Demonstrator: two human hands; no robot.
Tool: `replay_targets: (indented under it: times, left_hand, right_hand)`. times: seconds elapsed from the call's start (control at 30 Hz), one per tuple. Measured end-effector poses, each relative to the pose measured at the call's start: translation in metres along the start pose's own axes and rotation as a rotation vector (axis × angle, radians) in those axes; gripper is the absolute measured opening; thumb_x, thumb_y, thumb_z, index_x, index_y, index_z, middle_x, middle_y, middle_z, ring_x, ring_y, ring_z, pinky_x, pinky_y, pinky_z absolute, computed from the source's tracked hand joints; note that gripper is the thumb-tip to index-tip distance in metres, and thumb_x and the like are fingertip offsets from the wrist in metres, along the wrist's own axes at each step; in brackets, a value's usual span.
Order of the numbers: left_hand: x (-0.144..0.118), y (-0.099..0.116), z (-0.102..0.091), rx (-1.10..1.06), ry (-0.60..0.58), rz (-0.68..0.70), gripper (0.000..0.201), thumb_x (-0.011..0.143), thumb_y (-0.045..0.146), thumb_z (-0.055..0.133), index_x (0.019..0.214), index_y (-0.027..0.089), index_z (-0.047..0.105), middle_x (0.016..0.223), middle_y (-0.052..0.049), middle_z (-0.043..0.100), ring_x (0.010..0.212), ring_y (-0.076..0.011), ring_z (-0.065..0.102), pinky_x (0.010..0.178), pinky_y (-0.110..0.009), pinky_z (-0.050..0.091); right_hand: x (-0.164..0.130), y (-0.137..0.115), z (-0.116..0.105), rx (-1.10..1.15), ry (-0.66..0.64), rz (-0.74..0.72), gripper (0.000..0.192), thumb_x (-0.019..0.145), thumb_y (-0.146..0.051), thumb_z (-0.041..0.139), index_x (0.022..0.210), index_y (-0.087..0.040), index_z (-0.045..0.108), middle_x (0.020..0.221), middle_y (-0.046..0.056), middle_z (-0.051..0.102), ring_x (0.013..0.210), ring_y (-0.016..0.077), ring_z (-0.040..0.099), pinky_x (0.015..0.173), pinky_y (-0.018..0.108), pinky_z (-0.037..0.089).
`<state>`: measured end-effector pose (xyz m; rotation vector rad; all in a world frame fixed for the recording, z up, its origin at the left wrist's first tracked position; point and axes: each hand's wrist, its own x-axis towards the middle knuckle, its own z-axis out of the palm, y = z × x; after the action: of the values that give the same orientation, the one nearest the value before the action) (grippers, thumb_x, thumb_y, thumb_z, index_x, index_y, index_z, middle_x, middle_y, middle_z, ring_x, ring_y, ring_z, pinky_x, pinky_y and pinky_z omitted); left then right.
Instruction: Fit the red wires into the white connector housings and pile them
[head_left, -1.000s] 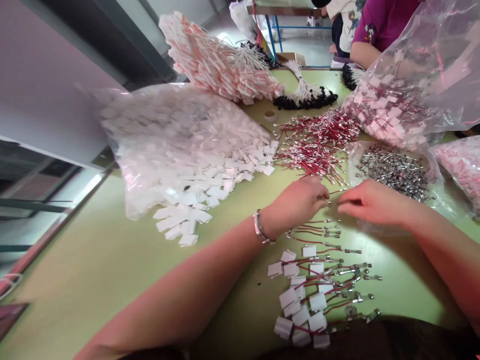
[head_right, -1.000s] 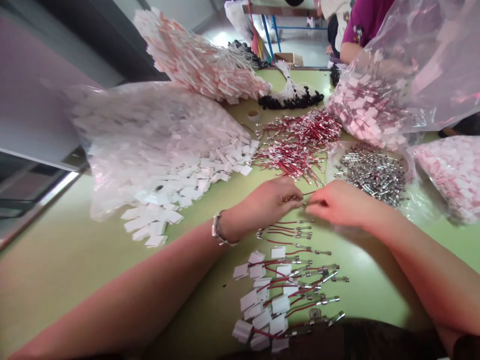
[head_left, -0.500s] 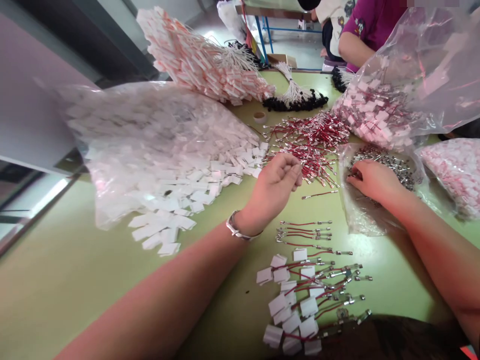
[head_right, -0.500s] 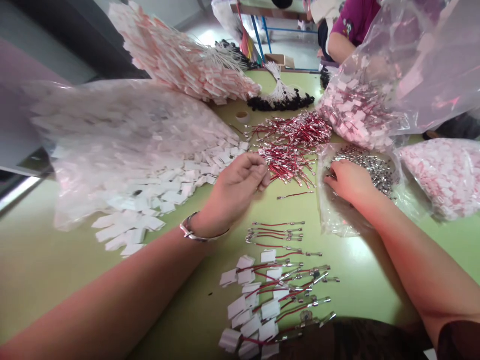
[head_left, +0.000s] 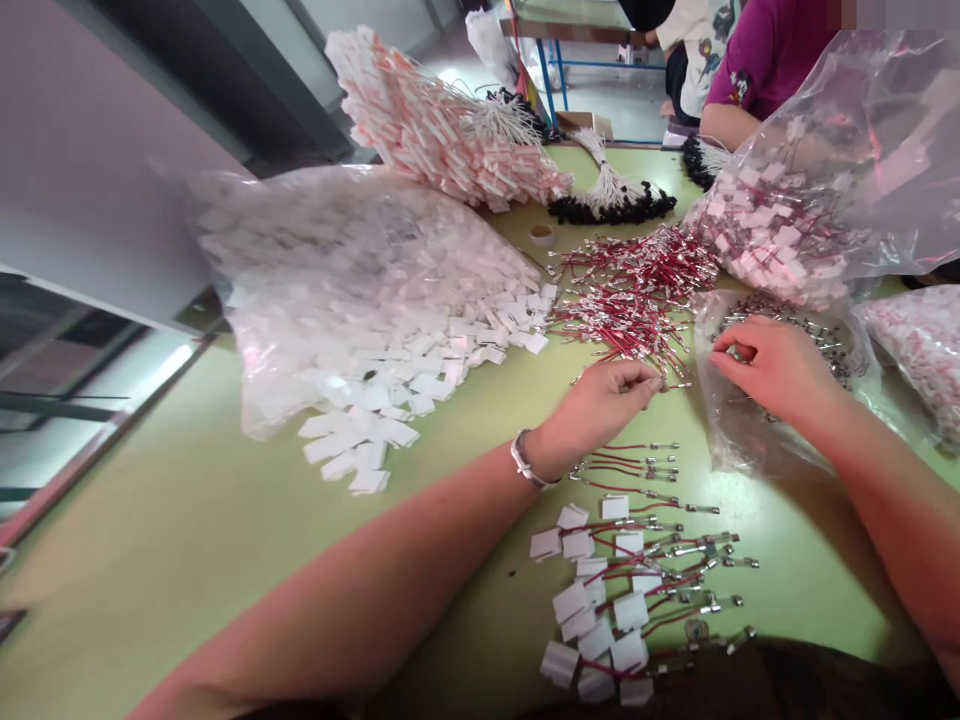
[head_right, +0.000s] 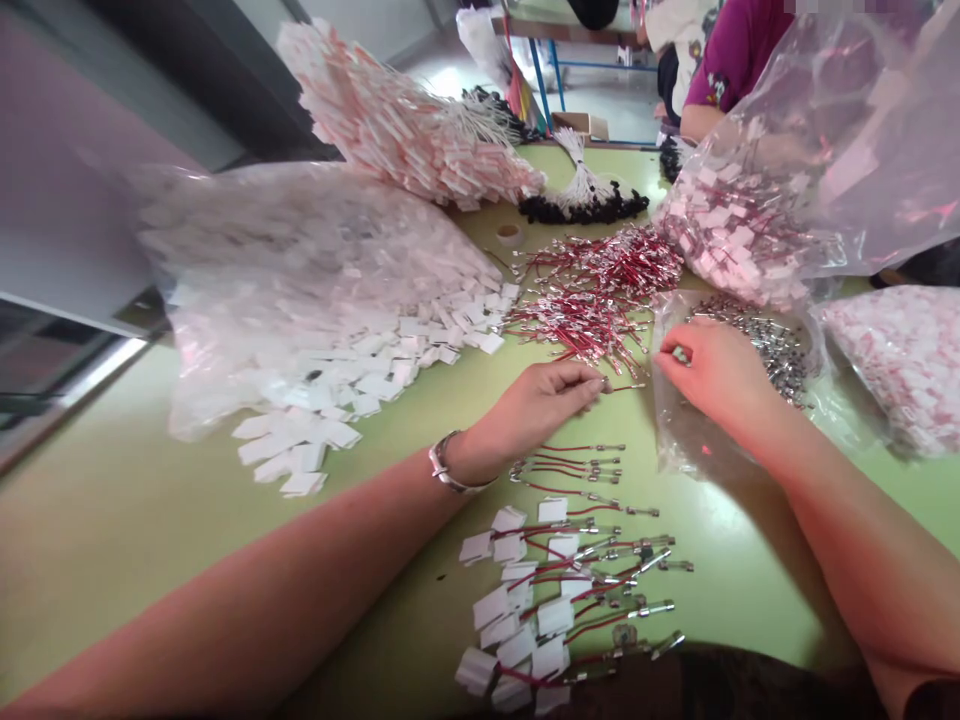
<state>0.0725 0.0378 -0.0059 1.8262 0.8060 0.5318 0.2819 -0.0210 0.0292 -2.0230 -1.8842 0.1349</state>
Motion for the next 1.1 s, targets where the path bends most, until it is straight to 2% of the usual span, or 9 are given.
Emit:
replay_targets:
  times: [0.07, 0.2, 0.47, 0.67, 0.83, 0.9, 0.97, 1.03, 1.1]
  left_hand:
    - [0.000, 0.000, 0.001, -0.009, -0.020, 0.008, 0.021, 0.086, 0.029, 0.050, 0.078, 0.016, 0.063, 0.066, 0.002, 0.057, 0.061, -0.0093, 0.049, 0.058, -0.022, 0.040]
    - [-0.001, 0.003, 0.003, -0.032, -0.032, 0.032, 0.021, 0.086, 0.030, 0.050, 0.077, 0.016, 0.063, 0.065, 0.002, 0.056, 0.060, -0.0092, 0.047, 0.057, -0.022, 0.039]
    - [-0.005, -0.001, -0.001, 0.122, 0.052, 0.115, 0.025, 0.088, 0.028, 0.049, 0.070, 0.016, 0.061, 0.058, 0.002, 0.054, 0.053, -0.0084, 0.045, 0.053, -0.021, 0.038]
    - [-0.004, -0.008, 0.001, 0.681, 0.072, 0.490, 0.032, 0.094, 0.029, 0.039, 0.081, 0.017, 0.065, 0.068, -0.004, 0.062, 0.063, -0.0137, 0.053, 0.061, -0.027, 0.042]
    - [-0.003, 0.000, 0.005, 0.618, -0.052, 0.342, 0.027, 0.091, 0.029, 0.047, 0.078, 0.017, 0.067, 0.071, -0.004, 0.064, 0.064, -0.0139, 0.055, 0.062, -0.026, 0.043]
    - [-0.003, 0.004, 0.003, 0.597, -0.144, 0.290, 0.027, 0.087, 0.035, 0.055, 0.072, 0.016, 0.068, 0.071, -0.004, 0.064, 0.065, -0.0151, 0.055, 0.061, -0.028, 0.043]
    - [-0.002, 0.006, 0.001, 0.582, -0.143, 0.258, 0.034, 0.087, 0.039, 0.054, 0.066, 0.016, 0.066, 0.067, -0.004, 0.062, 0.064, -0.0161, 0.055, 0.062, -0.029, 0.043]
    - [0.002, 0.004, 0.001, 0.545, -0.019, 0.236, 0.034, 0.090, 0.036, 0.051, 0.067, 0.016, 0.065, 0.067, -0.004, 0.061, 0.066, -0.0162, 0.055, 0.064, -0.030, 0.044]
    - [0.007, -0.001, 0.004, 0.520, 0.091, 0.251, 0.022, 0.090, 0.029, 0.052, 0.079, 0.017, 0.066, 0.077, -0.005, 0.063, 0.075, -0.0169, 0.057, 0.071, -0.030, 0.046]
  right_hand:
    - [-0.005, -0.015, 0.002, 0.341, -0.056, 0.041, 0.012, 0.080, -0.031, 0.058, 0.075, -0.021, 0.061, 0.061, -0.001, 0.059, 0.051, 0.0119, 0.051, 0.049, 0.028, 0.037]
    - [-0.015, -0.037, 0.015, 0.891, -0.131, 0.156, 0.006, 0.077, -0.026, 0.057, 0.076, -0.021, 0.053, 0.062, -0.002, 0.063, 0.048, 0.0096, 0.055, 0.046, 0.025, 0.045]
    - [-0.018, -0.037, 0.029, 1.094, -0.195, 0.220, 0.010, 0.076, -0.028, 0.060, 0.079, -0.019, 0.059, 0.060, -0.003, 0.062, 0.046, 0.0079, 0.055, 0.044, 0.023, 0.048]
    - [-0.018, -0.039, 0.020, 1.046, -0.341, 0.237, 0.009, 0.078, -0.027, 0.058, 0.072, -0.020, 0.058, 0.058, -0.002, 0.063, 0.046, 0.0098, 0.058, 0.045, 0.025, 0.049]
    - [-0.005, -0.011, -0.002, 0.601, -0.488, 0.092, 0.019, 0.079, -0.029, 0.059, 0.095, -0.022, 0.066, 0.060, -0.002, 0.066, 0.041, 0.0108, 0.055, 0.040, 0.025, 0.041]
    - [0.003, 0.007, -0.017, 0.361, -0.268, 0.099, 0.030, 0.078, -0.033, 0.062, 0.107, -0.023, 0.065, 0.062, -0.001, 0.068, 0.042, 0.0112, 0.052, 0.043, 0.027, 0.040]
    - [0.009, 0.023, -0.031, 0.240, -0.075, 0.130, 0.031, 0.082, -0.038, 0.057, 0.107, -0.023, 0.066, 0.069, 0.001, 0.069, 0.048, 0.0124, 0.053, 0.048, 0.028, 0.040]
    - [0.013, 0.033, -0.039, 0.152, -0.014, 0.150, 0.025, 0.084, -0.039, 0.053, 0.097, -0.023, 0.068, 0.070, 0.001, 0.069, 0.051, 0.0131, 0.052, 0.050, 0.030, 0.039]
    - [0.015, 0.036, -0.040, 0.026, -0.072, 0.140, 0.020, 0.082, -0.037, 0.054, 0.082, -0.024, 0.069, 0.069, 0.001, 0.068, 0.054, 0.0142, 0.053, 0.052, 0.030, 0.037]
